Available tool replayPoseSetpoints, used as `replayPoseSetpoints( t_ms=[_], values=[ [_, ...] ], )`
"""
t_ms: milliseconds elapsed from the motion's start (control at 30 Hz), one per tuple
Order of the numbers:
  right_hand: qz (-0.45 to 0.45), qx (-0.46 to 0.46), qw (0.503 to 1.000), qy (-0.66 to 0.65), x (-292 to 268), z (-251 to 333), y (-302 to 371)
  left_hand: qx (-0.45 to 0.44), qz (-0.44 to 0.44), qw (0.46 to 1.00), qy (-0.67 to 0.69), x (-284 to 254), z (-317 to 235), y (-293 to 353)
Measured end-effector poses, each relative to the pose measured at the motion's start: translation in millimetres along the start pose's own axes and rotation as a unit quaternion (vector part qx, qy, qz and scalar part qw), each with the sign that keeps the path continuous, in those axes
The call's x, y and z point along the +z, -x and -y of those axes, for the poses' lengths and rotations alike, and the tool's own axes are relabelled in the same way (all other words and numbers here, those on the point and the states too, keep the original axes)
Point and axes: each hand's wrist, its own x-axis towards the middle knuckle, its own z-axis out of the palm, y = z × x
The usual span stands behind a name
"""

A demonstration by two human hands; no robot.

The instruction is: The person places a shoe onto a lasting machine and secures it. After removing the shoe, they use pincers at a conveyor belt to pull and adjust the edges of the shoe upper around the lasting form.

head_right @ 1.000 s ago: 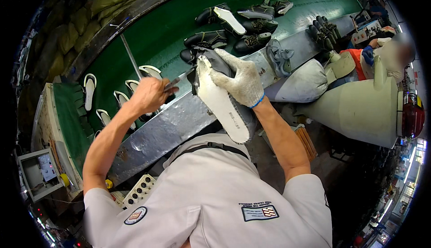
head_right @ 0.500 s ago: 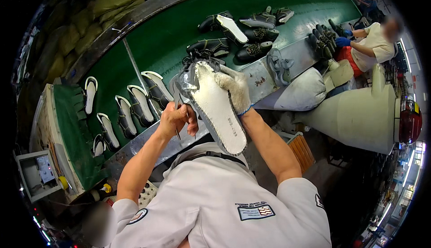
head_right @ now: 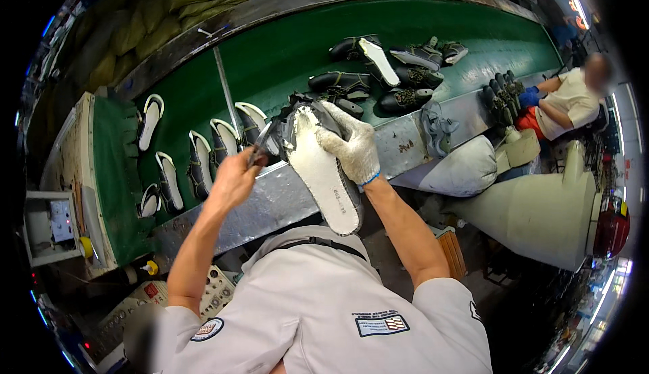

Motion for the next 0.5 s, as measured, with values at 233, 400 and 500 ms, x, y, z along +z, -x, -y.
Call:
replayPoseSetpoints(
  t_ms=[233, 400, 500],
  values=[
    [0.102, -0.091, 0.967, 0.213, 14.8, 7.4, -11.4, 0.106, -0.168, 0.910, -0.364, -51.9, 6.3, 3.4],
    [0.142, -0.019, 0.980, 0.140, 22.1, 12.5, -11.4, 0.119, -0.079, 0.931, -0.335, -56.7, 20.6, -6.3],
    [0.144, 0.030, 0.988, 0.042, 24.4, 10.0, -10.0, 0.054, 0.113, 0.987, -0.103, -56.6, 26.7, -10.8]
  ],
)
